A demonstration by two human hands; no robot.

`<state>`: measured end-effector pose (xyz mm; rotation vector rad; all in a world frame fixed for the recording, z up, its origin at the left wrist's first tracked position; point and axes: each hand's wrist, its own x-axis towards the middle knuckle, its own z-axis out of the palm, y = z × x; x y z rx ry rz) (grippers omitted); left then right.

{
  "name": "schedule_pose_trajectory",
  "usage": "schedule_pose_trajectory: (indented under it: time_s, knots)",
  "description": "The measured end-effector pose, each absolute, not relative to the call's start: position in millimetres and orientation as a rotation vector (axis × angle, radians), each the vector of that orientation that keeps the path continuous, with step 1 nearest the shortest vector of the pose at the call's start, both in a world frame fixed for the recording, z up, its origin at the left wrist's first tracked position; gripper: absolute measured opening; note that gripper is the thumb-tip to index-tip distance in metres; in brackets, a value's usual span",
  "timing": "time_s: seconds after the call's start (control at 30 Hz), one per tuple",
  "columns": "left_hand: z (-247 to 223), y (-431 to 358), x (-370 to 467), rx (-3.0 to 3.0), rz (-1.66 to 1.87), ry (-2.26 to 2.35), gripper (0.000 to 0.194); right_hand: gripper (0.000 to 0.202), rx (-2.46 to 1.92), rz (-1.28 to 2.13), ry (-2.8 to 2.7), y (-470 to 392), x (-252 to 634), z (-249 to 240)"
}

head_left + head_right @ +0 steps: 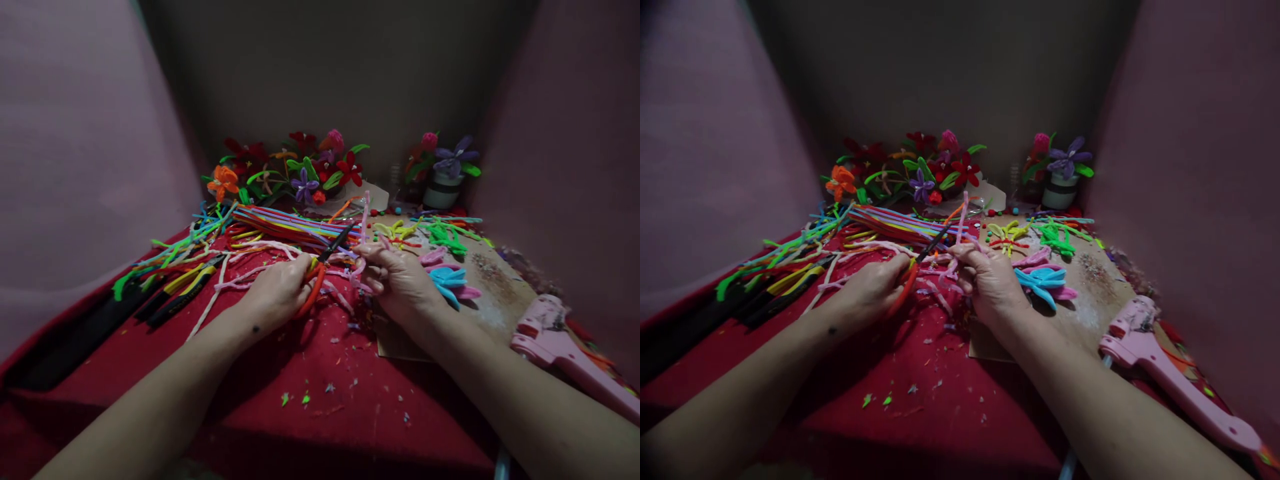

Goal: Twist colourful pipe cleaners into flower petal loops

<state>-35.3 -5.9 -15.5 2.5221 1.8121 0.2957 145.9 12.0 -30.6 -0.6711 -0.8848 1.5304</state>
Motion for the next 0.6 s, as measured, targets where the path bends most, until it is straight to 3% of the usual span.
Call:
schedule_pose_trajectory:
  time_s: [0.4,0.6]
  knots:
    - [13.4,-23.3,-71.8,2.604,-0.102,1.528,0.013,0.012,-0.64,1.544,-0.94,5.1,149.6,-15.4]
    - [36.2,-14.8,-34.4,1.967,0.672,1.297,0.028,0.014,-0.65,1.674,-1.136,-5.2,142.6,-19.0]
